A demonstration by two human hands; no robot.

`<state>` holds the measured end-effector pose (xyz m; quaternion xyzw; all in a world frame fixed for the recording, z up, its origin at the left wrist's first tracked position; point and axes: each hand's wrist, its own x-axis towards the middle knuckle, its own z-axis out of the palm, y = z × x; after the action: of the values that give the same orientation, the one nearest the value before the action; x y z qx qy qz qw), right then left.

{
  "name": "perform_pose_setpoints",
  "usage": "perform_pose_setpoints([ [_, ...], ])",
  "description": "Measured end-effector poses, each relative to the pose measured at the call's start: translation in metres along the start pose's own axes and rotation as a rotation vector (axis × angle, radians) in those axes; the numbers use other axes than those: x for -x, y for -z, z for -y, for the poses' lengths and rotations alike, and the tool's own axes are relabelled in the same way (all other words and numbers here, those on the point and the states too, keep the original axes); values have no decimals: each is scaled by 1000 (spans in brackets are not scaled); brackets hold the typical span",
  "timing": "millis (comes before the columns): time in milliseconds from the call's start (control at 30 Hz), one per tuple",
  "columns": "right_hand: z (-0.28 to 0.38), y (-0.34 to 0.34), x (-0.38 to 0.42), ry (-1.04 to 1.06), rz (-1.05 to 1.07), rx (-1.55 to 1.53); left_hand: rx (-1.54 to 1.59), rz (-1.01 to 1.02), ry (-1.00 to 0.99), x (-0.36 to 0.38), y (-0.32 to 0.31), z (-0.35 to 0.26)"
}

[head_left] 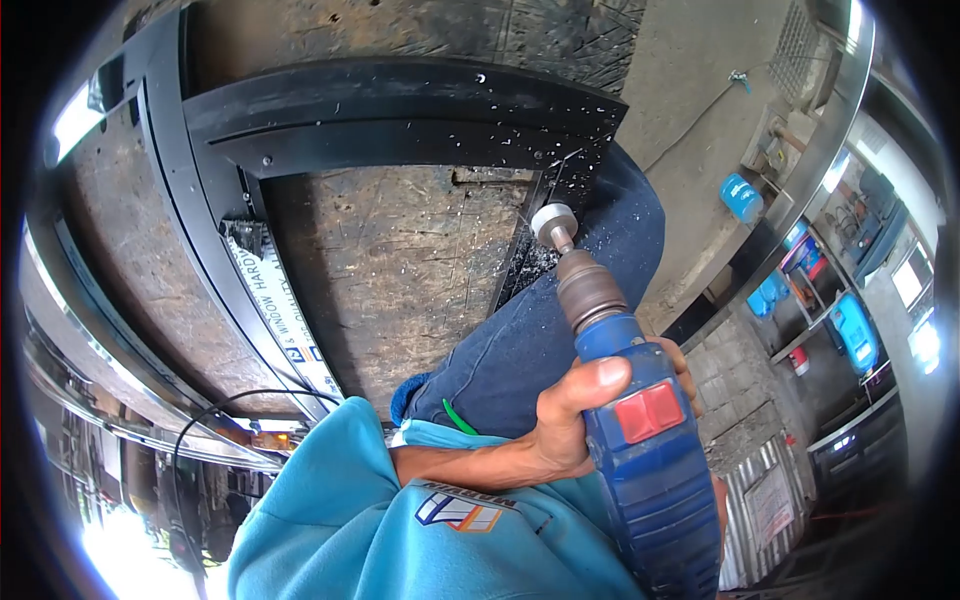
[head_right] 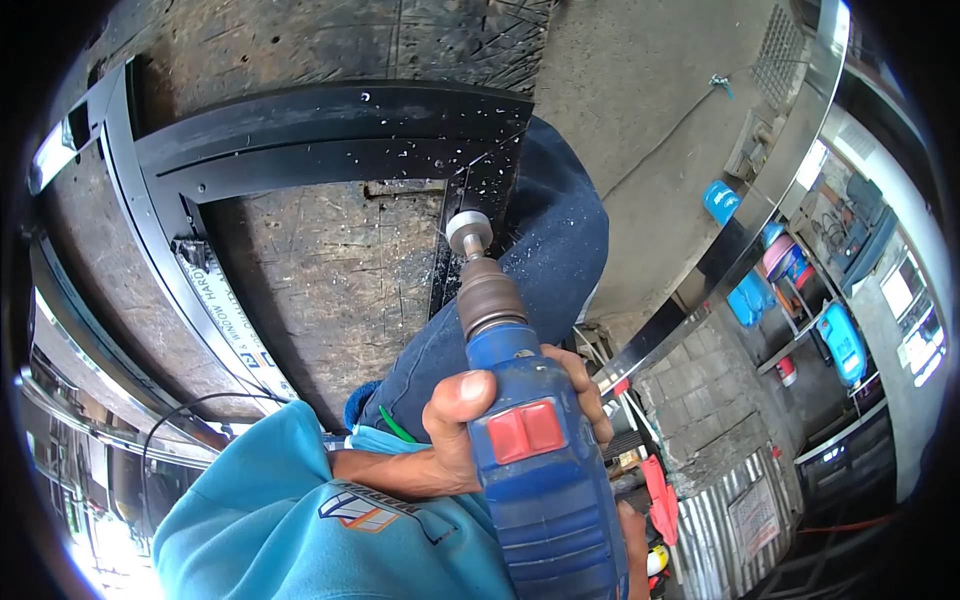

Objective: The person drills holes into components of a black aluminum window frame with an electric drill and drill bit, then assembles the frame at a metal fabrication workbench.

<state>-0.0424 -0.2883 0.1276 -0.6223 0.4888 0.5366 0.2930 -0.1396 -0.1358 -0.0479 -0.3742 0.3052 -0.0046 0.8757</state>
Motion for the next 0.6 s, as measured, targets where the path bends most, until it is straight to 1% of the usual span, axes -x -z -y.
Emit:
perform_pose_setpoints([
  [100,8,-8,2,12,15,99,-6,-31,13,0,-3,-1],
  [233,23,-21,5,38,46,242,-8,-9,4,1,-2,-2],
  [333,25,-31,9,69,54,312,-13,8,16,1,-2,-2],
  [400,26,-37,11,84,65,355,-33,-28,11,2,-4,-3],
  [600,22,-54,18,128,86,463,-5,-46,38,4,-2,-2],
])
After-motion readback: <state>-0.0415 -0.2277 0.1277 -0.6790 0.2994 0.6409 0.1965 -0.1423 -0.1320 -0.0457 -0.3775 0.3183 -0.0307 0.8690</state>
